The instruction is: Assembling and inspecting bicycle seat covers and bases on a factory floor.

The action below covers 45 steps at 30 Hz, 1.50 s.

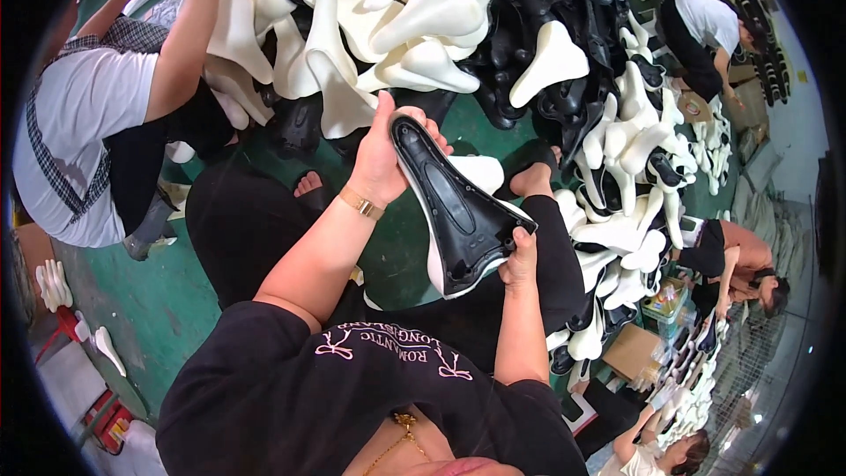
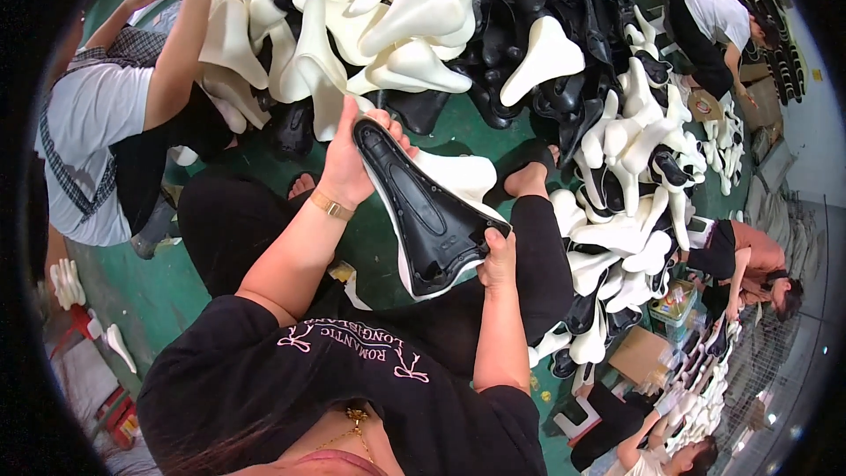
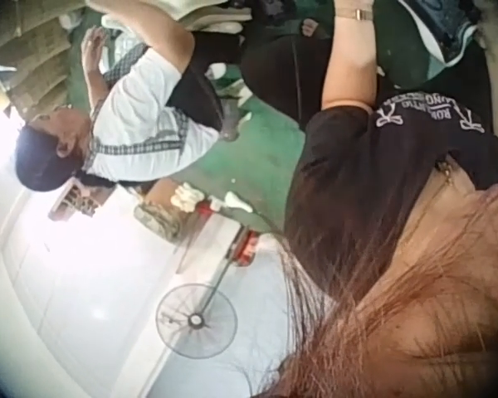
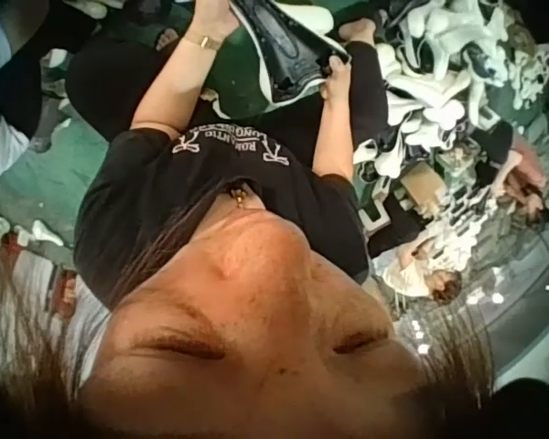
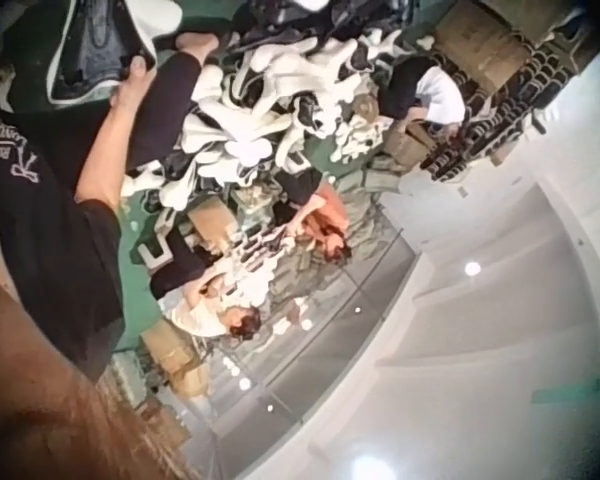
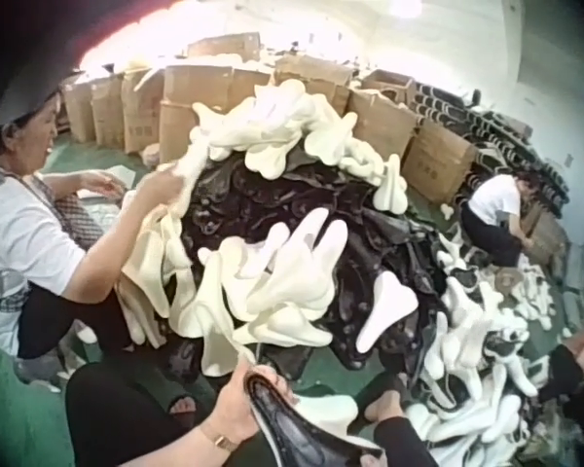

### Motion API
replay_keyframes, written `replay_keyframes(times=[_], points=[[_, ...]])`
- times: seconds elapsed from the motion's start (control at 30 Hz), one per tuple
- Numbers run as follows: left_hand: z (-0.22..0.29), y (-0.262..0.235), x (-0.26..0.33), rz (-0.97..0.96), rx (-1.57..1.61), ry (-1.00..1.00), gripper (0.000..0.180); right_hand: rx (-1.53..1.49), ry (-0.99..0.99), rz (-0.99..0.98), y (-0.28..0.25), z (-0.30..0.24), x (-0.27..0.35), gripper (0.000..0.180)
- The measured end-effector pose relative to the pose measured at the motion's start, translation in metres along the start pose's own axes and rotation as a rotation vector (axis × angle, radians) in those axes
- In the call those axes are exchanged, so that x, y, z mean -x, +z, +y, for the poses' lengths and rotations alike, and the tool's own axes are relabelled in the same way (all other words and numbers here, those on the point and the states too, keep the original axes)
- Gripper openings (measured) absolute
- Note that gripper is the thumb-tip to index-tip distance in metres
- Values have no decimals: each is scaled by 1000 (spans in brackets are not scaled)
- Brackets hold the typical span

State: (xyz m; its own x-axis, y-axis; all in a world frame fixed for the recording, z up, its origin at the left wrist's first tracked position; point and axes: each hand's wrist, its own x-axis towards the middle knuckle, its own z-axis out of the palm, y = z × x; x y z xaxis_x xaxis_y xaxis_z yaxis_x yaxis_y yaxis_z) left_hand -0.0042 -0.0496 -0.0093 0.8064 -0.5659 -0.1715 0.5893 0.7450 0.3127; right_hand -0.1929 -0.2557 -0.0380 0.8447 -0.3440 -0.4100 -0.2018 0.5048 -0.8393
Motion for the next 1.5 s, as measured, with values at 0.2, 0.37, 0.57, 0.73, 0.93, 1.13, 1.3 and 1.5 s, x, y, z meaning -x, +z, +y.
replay_keyframes(times=[0.2, 0.37, 0.57, 0.73, 0.93, 1.13, 1.3, 1.5], points=[[0, 0, -3, 8, 112, -100, 58, -46, -52, -4, 2, 1, 1, 64], [10, 12, 2, -21, -63, 27, 58, 15, -40, 10, 6, -4, 0, 66], [12, 15, 8, -151, -188, 123, 50, 24, -87, 54, 13, -8, 2, 62], [18, 21, 15, -157, -443, 146, 25, -87, -46, 112, 17, 3, 9, 62], [21, 27, 10, -256, -857, 309, 16, 16, -96, 96, 16, -11, 13, 55], [28, 10, 4, -88, -1134, 250, 32, 240, 68, 1, -10, -18, 10, 48], [-30, -69, -8, 5, -1456, 11, 55, 219, 129, 295, -63, -89, -18, 59], [-27, -35, -16, 145, -990, -343, 42, -271, -336, 463, -151, -217, -67, 52]])
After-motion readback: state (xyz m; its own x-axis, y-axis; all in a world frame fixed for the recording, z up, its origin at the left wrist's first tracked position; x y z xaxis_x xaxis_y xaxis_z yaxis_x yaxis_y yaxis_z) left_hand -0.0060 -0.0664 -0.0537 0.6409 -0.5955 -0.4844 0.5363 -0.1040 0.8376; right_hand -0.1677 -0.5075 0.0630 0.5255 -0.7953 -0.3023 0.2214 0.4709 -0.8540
